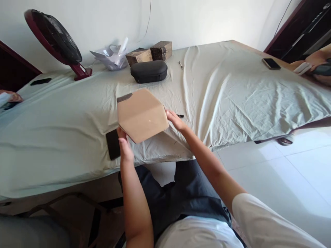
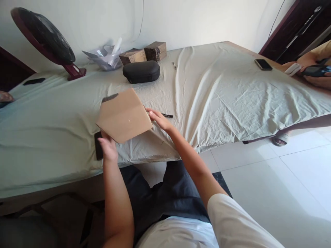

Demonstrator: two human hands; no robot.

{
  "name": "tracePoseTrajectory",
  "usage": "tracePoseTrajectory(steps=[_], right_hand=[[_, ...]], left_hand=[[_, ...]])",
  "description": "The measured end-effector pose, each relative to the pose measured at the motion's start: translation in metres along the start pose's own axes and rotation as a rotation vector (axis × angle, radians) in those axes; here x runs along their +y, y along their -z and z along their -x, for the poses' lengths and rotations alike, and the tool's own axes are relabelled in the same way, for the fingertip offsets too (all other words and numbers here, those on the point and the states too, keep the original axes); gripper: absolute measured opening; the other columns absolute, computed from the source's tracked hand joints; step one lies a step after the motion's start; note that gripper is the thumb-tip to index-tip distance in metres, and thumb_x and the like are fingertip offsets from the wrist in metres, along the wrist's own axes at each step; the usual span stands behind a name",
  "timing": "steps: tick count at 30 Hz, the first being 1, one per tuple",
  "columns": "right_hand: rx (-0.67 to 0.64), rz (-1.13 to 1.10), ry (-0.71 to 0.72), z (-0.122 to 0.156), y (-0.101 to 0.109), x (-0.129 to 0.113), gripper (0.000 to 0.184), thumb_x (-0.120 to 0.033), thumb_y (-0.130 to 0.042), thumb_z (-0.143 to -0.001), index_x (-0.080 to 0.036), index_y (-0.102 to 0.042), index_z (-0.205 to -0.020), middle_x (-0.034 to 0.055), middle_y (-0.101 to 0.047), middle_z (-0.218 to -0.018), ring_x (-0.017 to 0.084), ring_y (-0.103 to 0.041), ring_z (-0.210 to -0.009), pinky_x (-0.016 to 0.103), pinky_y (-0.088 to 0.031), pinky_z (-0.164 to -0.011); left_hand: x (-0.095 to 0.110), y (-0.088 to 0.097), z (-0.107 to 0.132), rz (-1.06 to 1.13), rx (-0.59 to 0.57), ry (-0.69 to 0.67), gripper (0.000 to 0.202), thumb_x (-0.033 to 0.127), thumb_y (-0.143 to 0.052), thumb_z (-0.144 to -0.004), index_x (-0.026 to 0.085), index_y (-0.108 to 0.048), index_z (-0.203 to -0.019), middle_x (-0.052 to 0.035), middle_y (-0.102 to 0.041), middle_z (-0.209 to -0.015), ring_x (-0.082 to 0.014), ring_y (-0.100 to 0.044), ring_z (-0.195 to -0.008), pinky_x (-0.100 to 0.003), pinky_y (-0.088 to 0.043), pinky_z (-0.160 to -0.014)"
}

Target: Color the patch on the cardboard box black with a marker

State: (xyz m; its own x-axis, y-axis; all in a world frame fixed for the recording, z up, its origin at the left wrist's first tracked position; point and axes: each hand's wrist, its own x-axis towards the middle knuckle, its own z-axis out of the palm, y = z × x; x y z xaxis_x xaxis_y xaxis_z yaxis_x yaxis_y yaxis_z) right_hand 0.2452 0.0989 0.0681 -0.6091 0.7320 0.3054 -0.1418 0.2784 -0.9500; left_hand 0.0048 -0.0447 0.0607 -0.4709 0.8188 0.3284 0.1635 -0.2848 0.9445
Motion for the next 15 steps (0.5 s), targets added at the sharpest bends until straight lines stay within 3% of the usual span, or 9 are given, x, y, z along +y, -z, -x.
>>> tracePoseTrajectory(steps=[2, 4, 6, 10, 15], right_hand=[[0.015, 0.116, 0.024, 0.009, 0.000, -0.026, 0.077, -0.094, -0.053, -0.102, -0.022, -0.081, -0.106, 0.0030, -0.070, -0.078, 0.025, -0.068, -0.084, 0.044, -0.058, -0.095], [0.071, 0.144, 0.051, 0.022, -0.007, -0.048, 0.072, -0.089, -0.055, -0.106, -0.022, -0.077, -0.088, 0.0007, -0.065, -0.072, 0.020, -0.064, -0.078, 0.037, -0.054, -0.088], [0.128, 0.138, 0.058, 0.036, -0.018, -0.064, 0.071, -0.088, -0.057, -0.106, -0.022, -0.075, -0.084, 0.0000, -0.065, -0.073, 0.018, -0.063, -0.077, 0.034, -0.052, -0.083], [0.207, 0.073, 0.045, 0.059, -0.039, -0.072, 0.071, -0.090, -0.062, -0.102, -0.022, -0.081, -0.099, 0.0014, -0.070, -0.081, 0.020, -0.066, -0.082, 0.034, -0.055, -0.084], [0.233, 0.070, 0.038, 0.069, -0.042, -0.068, 0.083, -0.093, -0.063, -0.099, -0.021, -0.083, -0.135, 0.0027, -0.076, -0.088, 0.022, -0.070, -0.082, 0.038, -0.059, -0.086]], left_hand=[[0.015, -0.005, -0.002, 0.068, 0.089, -0.021, 0.108, 0.111, -0.038, -0.087, 0.028, -0.076, -0.145, -0.0179, -0.066, -0.166, -0.0357, -0.054, -0.165, -0.047, -0.050, -0.130], [0.030, -0.006, -0.002, 0.079, 0.130, -0.018, 0.104, 0.108, -0.039, -0.089, 0.029, -0.073, -0.148, -0.0188, -0.068, -0.164, -0.0360, -0.055, -0.164, -0.050, -0.054, -0.124], [0.044, -0.006, 0.003, 0.059, 0.128, -0.009, 0.104, 0.107, -0.040, -0.088, 0.031, -0.071, -0.153, -0.0186, -0.067, -0.166, -0.0361, -0.053, -0.165, -0.050, -0.057, -0.121], [0.062, -0.007, 0.020, 0.120, 0.112, -0.021, 0.102, 0.105, -0.047, -0.088, 0.030, -0.072, -0.154, -0.0164, -0.064, -0.172, -0.0364, -0.050, -0.168, -0.048, -0.055, -0.125], [0.068, -0.008, 0.035, 0.174, 0.089, -0.035, 0.096, 0.100, -0.047, -0.096, 0.026, -0.077, -0.151, -0.0162, -0.067, -0.168, -0.0364, -0.054, -0.166, -0.046, -0.050, -0.132]])
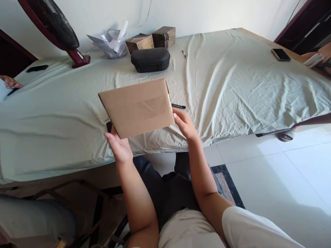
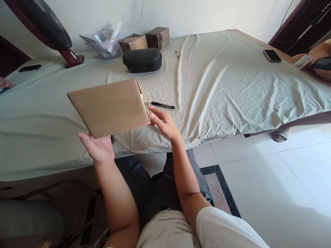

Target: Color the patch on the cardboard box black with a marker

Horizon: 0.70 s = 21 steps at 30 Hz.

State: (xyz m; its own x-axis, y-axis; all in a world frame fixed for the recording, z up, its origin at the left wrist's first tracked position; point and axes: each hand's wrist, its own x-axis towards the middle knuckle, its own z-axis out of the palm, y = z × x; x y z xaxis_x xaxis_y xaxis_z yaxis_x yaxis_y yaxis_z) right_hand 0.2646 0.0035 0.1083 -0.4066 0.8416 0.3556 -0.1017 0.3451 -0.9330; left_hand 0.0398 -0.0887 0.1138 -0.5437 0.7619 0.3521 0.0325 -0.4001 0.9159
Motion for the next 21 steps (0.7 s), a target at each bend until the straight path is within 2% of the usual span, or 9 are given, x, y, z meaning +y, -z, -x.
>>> tracePoseTrajectory(steps=[5, 8, 10, 13, 15, 18, 21], right_hand=[[0.040, 0.053, -0.001, 0.001, 0.004, 0.001, 0.088, -0.093, -0.058, -0.102, -0.020, -0.082, -0.145, 0.0062, -0.080, -0.096, 0.023, -0.070, -0.083, 0.043, -0.061, -0.090], [0.064, 0.096, -0.024, 0.004, 0.005, 0.002, 0.089, -0.091, -0.059, -0.102, -0.020, -0.079, -0.152, 0.0091, -0.081, -0.105, 0.028, -0.074, -0.095, 0.048, -0.062, -0.098], [0.090, 0.125, -0.020, 0.005, 0.006, 0.002, 0.088, -0.092, -0.059, -0.102, -0.024, -0.076, -0.156, 0.0103, -0.081, -0.115, 0.032, -0.074, -0.107, 0.052, -0.061, -0.105], [0.128, 0.130, 0.055, 0.008, 0.007, -0.002, 0.083, -0.091, -0.059, -0.102, -0.032, -0.072, -0.159, 0.0098, -0.076, -0.129, 0.033, -0.071, -0.116, 0.059, -0.060, -0.112], [0.118, 0.115, 0.130, 0.010, 0.005, -0.009, 0.079, -0.090, -0.058, -0.103, -0.038, -0.069, -0.161, 0.0093, -0.070, -0.136, 0.033, -0.068, -0.122, 0.060, -0.062, -0.114], [0.067, 0.141, 0.200, 0.014, -0.002, -0.022, 0.076, -0.091, -0.055, -0.104, -0.044, -0.066, -0.163, 0.0097, -0.060, -0.146, 0.036, -0.061, -0.141, 0.061, -0.061, -0.120], [0.047, 0.193, 0.194, 0.017, -0.012, -0.031, 0.074, -0.088, -0.051, -0.108, -0.046, -0.061, -0.168, 0.0097, -0.051, -0.159, 0.038, -0.050, -0.158, 0.065, -0.052, -0.133]], left_hand=[[-0.002, 0.001, 0.002, -0.008, -0.015, 0.012, 0.097, 0.103, -0.046, -0.093, 0.027, -0.079, -0.144, -0.0156, -0.074, -0.157, -0.0362, -0.067, -0.152, -0.045, -0.058, -0.123], [-0.004, 0.006, 0.002, 0.012, 0.025, 0.042, 0.096, 0.105, -0.053, -0.089, 0.030, -0.077, -0.145, -0.0148, -0.072, -0.159, -0.0357, -0.067, -0.152, -0.044, -0.062, -0.117], [-0.005, 0.012, 0.002, 0.056, 0.012, 0.092, 0.094, 0.103, -0.056, -0.090, 0.035, -0.072, -0.152, -0.0131, -0.068, -0.167, -0.0352, -0.063, -0.157, -0.044, -0.064, -0.114], [-0.011, 0.021, -0.001, 0.201, -0.050, 0.273, 0.089, 0.098, -0.054, -0.096, 0.036, -0.071, -0.156, -0.0140, -0.063, -0.173, -0.0369, -0.063, -0.157, -0.048, -0.067, -0.109], [-0.021, 0.024, -0.003, 0.268, -0.080, 0.462, 0.079, 0.091, -0.055, -0.100, 0.031, -0.078, -0.146, -0.0170, -0.070, -0.165, -0.0394, -0.070, -0.149, -0.051, -0.070, -0.102], [-0.041, 0.021, -0.004, 0.310, -0.075, 0.701, 0.052, 0.065, -0.061, -0.103, 0.024, -0.083, -0.127, -0.0187, -0.081, -0.144, -0.0399, -0.076, -0.138, -0.054, -0.073, -0.095], [-0.056, 0.010, 0.000, 0.356, -0.069, 0.788, 0.037, 0.046, -0.061, -0.102, 0.022, -0.083, -0.120, -0.0174, -0.084, -0.134, -0.0388, -0.076, -0.139, -0.057, -0.071, -0.103]])
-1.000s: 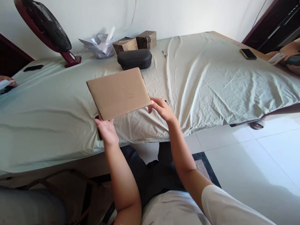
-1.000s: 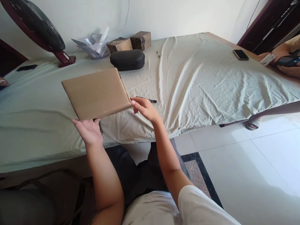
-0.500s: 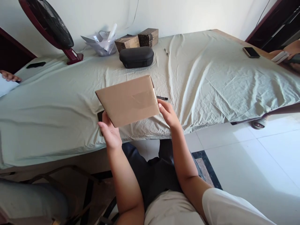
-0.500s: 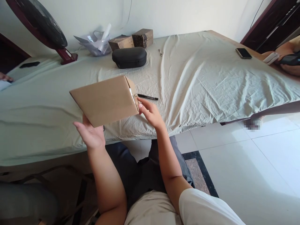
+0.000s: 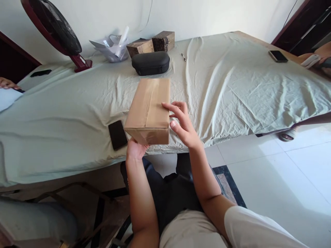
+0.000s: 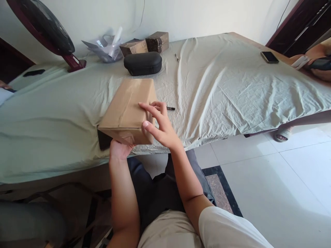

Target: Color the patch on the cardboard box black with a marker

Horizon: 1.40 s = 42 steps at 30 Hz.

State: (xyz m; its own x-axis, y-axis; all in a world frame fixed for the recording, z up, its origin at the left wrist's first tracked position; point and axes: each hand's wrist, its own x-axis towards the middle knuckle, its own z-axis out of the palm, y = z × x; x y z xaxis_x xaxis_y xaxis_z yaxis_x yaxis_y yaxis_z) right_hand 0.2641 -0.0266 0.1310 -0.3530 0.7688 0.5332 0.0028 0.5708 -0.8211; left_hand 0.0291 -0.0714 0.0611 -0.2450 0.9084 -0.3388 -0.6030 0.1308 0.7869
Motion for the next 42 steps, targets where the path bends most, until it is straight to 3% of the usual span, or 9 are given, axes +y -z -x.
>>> tracePoseTrajectory(steps=[6, 14, 19, 26, 29, 31, 36, 39, 42], right_hand=[[-0.010, 0.028, -0.019, -0.001, -0.006, -0.005, 0.084, -0.082, -0.059, -0.108, -0.045, -0.041, -0.181, 0.0089, -0.042, -0.179, 0.043, -0.038, -0.170, 0.073, -0.041, -0.139], [0.021, -0.012, -0.038, 0.001, -0.006, -0.013, 0.076, -0.084, -0.063, -0.106, -0.045, -0.058, -0.171, 0.0088, -0.050, -0.172, 0.039, -0.047, -0.166, 0.067, -0.046, -0.138], [0.076, -0.011, -0.043, 0.001, -0.007, -0.017, 0.072, -0.083, -0.067, -0.104, -0.039, -0.067, -0.161, 0.0104, -0.056, -0.167, 0.036, -0.056, -0.160, 0.063, -0.051, -0.134], [0.249, 0.142, -0.081, 0.002, -0.006, -0.024, 0.052, -0.076, -0.076, -0.101, -0.027, -0.077, -0.120, 0.0135, -0.070, -0.146, 0.035, -0.070, -0.141, 0.058, -0.061, -0.118], [0.260, 0.231, -0.130, 0.003, -0.005, -0.023, 0.051, -0.075, -0.081, -0.097, -0.027, -0.075, -0.111, 0.0132, -0.073, -0.139, 0.037, -0.072, -0.136, 0.060, -0.059, -0.119], [0.227, 0.265, -0.184, 0.004, -0.003, -0.018, 0.060, -0.078, -0.085, -0.092, -0.027, -0.075, -0.123, 0.0146, -0.075, -0.141, 0.041, -0.070, -0.139, 0.065, -0.056, -0.123], [0.100, 0.072, -0.296, 0.002, 0.003, 0.011, 0.126, -0.086, -0.094, -0.074, -0.030, -0.046, -0.177, 0.0192, -0.061, -0.174, 0.050, -0.052, -0.165, 0.076, -0.043, -0.136], [0.038, -0.230, -0.351, 0.001, 0.006, 0.034, 0.114, -0.089, -0.090, -0.078, -0.025, -0.059, -0.167, 0.0174, -0.068, -0.168, 0.046, -0.059, -0.162, 0.066, -0.050, -0.136], [0.139, -0.529, -0.481, 0.000, 0.004, 0.052, 0.110, -0.103, -0.074, -0.077, -0.024, -0.069, -0.154, 0.0148, -0.073, -0.164, 0.043, -0.061, -0.162, 0.060, -0.053, -0.137]], left_hand=[[-0.010, -0.009, -0.001, 0.003, -0.086, 0.037, 0.038, 0.045, -0.064, -0.102, 0.022, -0.081, -0.127, -0.0170, -0.084, -0.137, -0.0392, -0.070, -0.151, -0.061, -0.064, -0.118], [-0.004, -0.013, 0.001, 0.001, -0.139, 0.022, 0.050, 0.052, -0.076, -0.096, 0.026, -0.078, -0.139, -0.0150, -0.081, -0.146, -0.0421, -0.071, -0.148, -0.063, -0.066, -0.115], [-0.005, -0.020, 0.002, -0.001, -0.080, -0.003, 0.043, 0.054, -0.076, -0.096, 0.026, -0.081, -0.129, -0.0126, -0.085, -0.132, -0.0415, -0.072, -0.146, -0.057, -0.069, -0.112], [-0.010, -0.007, -0.002, -0.029, -0.133, -0.062, 0.055, 0.046, -0.087, -0.088, 0.028, -0.076, -0.139, -0.0108, -0.077, -0.154, -0.0389, -0.070, -0.147, -0.053, -0.068, -0.110], [-0.013, -0.002, -0.006, -0.075, -0.100, -0.181, 0.061, 0.043, -0.089, -0.085, 0.030, -0.073, -0.142, -0.0100, -0.076, -0.155, -0.0352, -0.070, -0.148, -0.049, -0.063, -0.115], [-0.013, -0.003, -0.007, -0.100, -0.052, -0.299, 0.063, 0.042, -0.090, -0.083, 0.032, -0.072, -0.142, -0.0090, -0.077, -0.152, -0.0341, -0.068, -0.150, -0.049, -0.059, -0.120], [0.000, -0.007, 0.004, -0.114, -0.030, -0.611, 0.062, 0.053, -0.092, -0.082, 0.034, -0.080, -0.140, -0.0065, -0.076, -0.155, -0.0331, -0.062, -0.156, -0.043, -0.052, -0.126], [0.012, -0.003, 0.020, -0.185, -0.129, -0.755, 0.069, 0.077, -0.074, -0.091, 0.034, -0.084, -0.144, -0.0092, -0.082, -0.144, -0.0364, -0.071, -0.146, -0.050, -0.053, -0.126], [0.024, 0.003, 0.037, -0.408, -0.173, -0.904, 0.079, 0.089, -0.063, -0.092, 0.030, -0.089, -0.138, -0.0127, -0.083, -0.139, -0.0421, -0.074, -0.141, -0.060, -0.051, -0.129]])
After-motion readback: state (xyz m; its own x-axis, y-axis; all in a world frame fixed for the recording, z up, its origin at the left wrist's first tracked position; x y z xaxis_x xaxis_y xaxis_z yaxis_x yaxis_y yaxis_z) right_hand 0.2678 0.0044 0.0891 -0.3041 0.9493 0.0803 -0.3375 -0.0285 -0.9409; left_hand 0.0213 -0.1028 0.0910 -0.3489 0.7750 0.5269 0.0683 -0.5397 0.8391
